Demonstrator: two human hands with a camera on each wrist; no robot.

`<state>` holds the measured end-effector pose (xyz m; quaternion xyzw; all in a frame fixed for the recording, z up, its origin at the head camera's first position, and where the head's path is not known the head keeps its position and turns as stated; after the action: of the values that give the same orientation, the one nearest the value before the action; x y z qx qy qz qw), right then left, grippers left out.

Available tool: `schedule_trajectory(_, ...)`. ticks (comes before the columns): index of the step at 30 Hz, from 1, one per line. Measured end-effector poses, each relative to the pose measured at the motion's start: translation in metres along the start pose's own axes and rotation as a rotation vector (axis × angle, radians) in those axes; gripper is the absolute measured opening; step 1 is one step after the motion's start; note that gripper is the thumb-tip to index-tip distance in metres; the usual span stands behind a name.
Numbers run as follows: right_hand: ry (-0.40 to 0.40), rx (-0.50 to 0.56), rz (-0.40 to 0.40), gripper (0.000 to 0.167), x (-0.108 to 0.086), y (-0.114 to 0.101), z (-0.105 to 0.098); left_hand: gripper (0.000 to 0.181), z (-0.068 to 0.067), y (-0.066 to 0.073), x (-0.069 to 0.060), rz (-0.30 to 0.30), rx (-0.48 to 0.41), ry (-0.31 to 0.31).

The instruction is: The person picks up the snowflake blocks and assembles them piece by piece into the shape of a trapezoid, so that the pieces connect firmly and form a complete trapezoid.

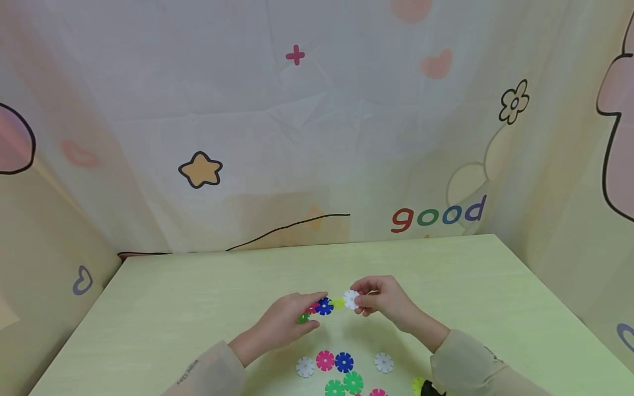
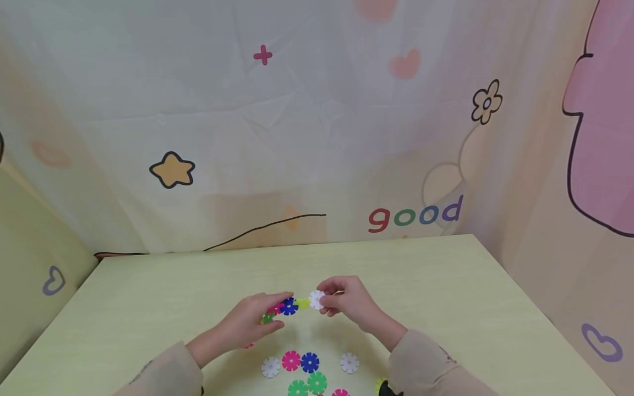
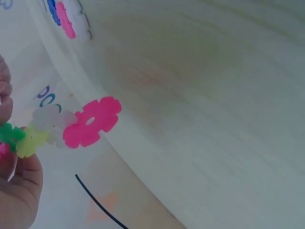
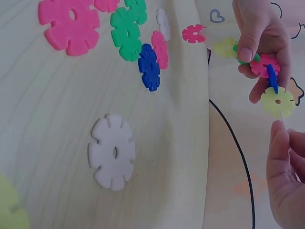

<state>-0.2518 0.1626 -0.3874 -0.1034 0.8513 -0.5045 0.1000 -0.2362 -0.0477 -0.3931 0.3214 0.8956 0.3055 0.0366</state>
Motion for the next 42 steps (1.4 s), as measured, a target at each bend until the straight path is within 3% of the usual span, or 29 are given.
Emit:
schedule_trajectory(6, -0.015, 0.042, 0.000, 0.029, -0.002, -0.002, 0.002, 0.050, 0.004, 0.004, 0.001, 0.041, 0.000, 0.012)
schedule_trajectory(14, -0.023, 0.048, -0.004, 0.028, -0.005, -0.005, 0.004, 0.051, 0.008, 0.008, 0.001, 0.116, 0.089, -0.014)
schedule_trajectory(20, -0.029, 0.038, -0.007, 0.028, -0.007, -0.006, 0.005, 0.051, 0.008, 0.011, 0.000, 0.096, 0.093, -0.047)
schedule_trajectory(35, -0.005, 0.119, 0.015, 0.024, -0.011, -0.008, 0.005, 0.043, 0.011, 0.018, 0.002, 0.167, 0.222, 0.019)
schedule_trajectory(42, -0.019, 0.134, 0.006, 0.026, -0.011, -0.007, 0.005, 0.039, 0.013, 0.017, 0.004, 0.201, 0.205, 0.043)
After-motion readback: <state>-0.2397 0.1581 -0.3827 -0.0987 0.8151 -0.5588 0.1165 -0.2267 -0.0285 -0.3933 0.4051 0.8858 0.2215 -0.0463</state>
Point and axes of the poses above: each hand's wrist, its own x-axis towards the middle knuckle, its own z-axis out of the palm, y = z × x, the point moved 2 cm from there along x, towards the middle knuckle, and after that the axes turned 11 degrees about -x, right-handed, at the moved point
